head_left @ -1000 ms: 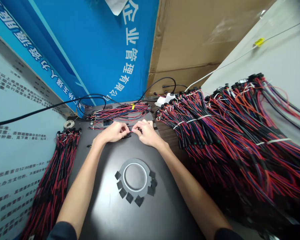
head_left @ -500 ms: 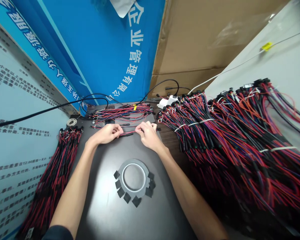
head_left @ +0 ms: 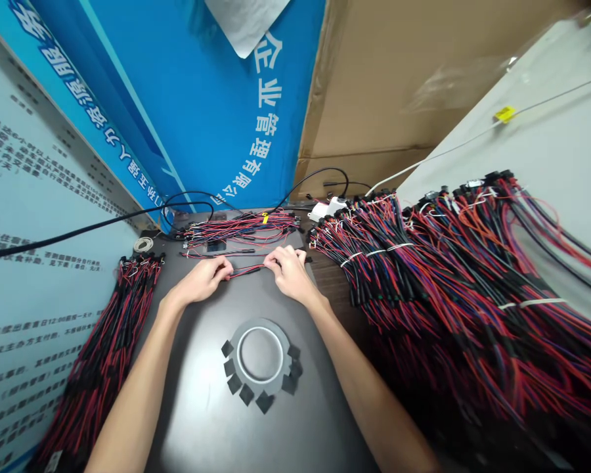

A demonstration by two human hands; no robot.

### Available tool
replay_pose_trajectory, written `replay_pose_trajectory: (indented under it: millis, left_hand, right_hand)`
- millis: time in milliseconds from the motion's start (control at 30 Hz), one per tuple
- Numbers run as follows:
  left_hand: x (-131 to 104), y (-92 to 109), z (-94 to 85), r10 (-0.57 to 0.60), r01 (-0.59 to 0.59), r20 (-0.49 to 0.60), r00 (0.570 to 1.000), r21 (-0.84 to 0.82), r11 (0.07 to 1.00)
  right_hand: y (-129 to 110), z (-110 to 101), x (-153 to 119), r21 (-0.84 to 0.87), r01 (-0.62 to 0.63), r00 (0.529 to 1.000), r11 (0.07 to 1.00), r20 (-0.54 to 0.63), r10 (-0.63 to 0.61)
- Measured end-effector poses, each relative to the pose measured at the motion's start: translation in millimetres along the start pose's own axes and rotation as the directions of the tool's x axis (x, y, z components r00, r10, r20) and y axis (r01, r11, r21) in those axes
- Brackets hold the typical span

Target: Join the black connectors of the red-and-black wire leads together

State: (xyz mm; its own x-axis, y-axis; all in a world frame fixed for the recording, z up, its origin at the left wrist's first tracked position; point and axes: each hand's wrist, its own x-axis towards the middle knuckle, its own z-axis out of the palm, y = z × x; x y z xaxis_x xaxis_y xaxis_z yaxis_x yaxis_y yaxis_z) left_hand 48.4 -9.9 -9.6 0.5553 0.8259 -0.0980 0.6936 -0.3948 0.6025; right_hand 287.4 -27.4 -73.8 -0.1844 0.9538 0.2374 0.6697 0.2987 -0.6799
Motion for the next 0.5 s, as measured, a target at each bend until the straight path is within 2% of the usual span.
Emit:
replay_pose_trajectory:
  millis: [233, 500]
  left_hand:
    - [-9, -8, -9.8, 0.021, -0.016, -0.058, 0.998, 0.091, 0.996]
    - [-18, -22, -21.7, 0.112, -0.103, -0.098, 0.989, 0.09, 0.991]
  right_hand:
    - [-1, -1, 1, 0.016, -0.029, 1.0, 0.999, -0.012, 0.029]
    - [-1, -2, 1, -0.003, -0.038, 0.999, 0.999, -0.006, 0.038]
